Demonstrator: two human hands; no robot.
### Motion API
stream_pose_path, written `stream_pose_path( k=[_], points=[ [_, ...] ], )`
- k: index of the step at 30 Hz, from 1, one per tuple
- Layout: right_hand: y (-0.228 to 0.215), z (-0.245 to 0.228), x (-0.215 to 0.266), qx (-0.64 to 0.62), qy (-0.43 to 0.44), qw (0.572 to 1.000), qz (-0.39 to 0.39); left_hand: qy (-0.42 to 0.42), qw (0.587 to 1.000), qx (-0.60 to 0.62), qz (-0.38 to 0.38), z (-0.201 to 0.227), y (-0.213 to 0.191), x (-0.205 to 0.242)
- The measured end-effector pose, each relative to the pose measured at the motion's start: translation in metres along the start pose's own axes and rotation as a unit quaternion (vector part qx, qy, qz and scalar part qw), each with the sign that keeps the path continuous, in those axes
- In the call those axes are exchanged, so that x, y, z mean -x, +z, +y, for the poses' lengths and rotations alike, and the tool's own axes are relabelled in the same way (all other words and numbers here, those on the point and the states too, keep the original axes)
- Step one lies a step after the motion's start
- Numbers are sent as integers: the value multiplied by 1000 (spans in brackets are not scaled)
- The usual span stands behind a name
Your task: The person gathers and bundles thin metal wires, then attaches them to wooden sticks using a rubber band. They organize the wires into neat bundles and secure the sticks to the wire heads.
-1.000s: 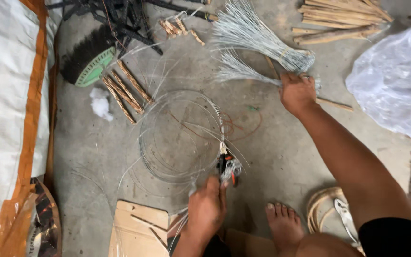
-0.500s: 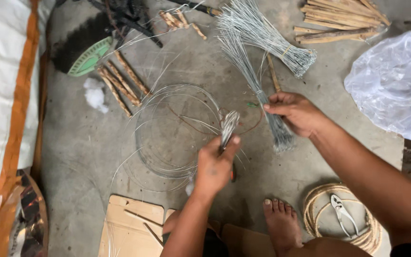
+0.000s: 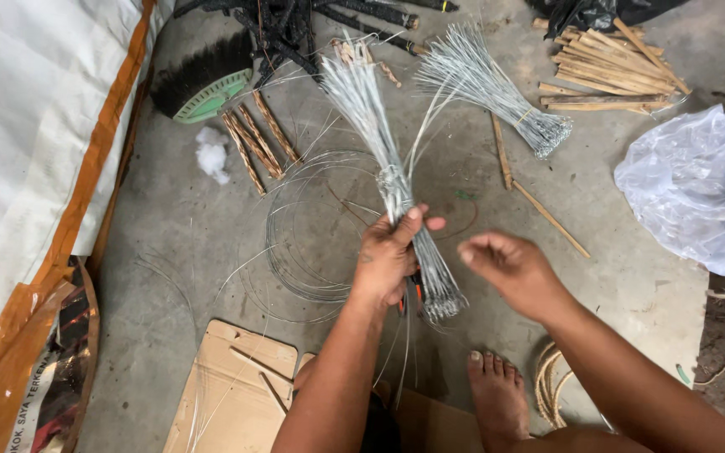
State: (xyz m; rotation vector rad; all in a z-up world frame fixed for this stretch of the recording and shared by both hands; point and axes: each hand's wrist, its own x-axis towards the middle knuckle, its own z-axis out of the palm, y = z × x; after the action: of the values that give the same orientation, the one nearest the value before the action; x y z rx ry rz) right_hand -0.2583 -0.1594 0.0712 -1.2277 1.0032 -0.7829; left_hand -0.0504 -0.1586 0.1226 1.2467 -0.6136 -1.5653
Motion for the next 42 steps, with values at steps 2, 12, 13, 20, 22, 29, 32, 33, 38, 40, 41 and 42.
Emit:
stream_pose_path(
  k=[2,12,13,20,22,29,32,33,38,40,41,42],
  points=[
    [3,3,7,16,13,999,-35,7,1000,-6,15,6,-3,4],
    [-15,6,1,-167,115,971,-128,49,998,-43,5,11,1,9],
    [-19,7,-1,-192,129,963,-140,50,998,-46,7,9,0,9],
    [-32,22,-7,-331,165,907,-200,90,992,-85,11,-2,11,4],
    [-34,27,-7,-355,155,894,-227,125,987,-100,3,-1,14,5],
    [-36,19,-6,-260,114,928,-242,109,984,-142,25,2,20,9],
    [-33,8,-4,-151,78,955,-243,118,984,-133,4,-2,15,7],
    [-31,4,-3,-120,81,962,-231,128,984,-119,-8,-3,13,6],
    [-18,-21,5,64,55,980,-179,146,981,-116,-57,-6,3,1],
    [-11,-26,9,175,62,972,-141,143,980,-122,-69,-8,0,1],
    [-10,-29,10,184,58,971,-140,144,979,-123,-71,-9,-1,1],
    [-8,-30,11,192,54,970,-139,146,979,-123,-73,-10,-1,2]
  ],
)
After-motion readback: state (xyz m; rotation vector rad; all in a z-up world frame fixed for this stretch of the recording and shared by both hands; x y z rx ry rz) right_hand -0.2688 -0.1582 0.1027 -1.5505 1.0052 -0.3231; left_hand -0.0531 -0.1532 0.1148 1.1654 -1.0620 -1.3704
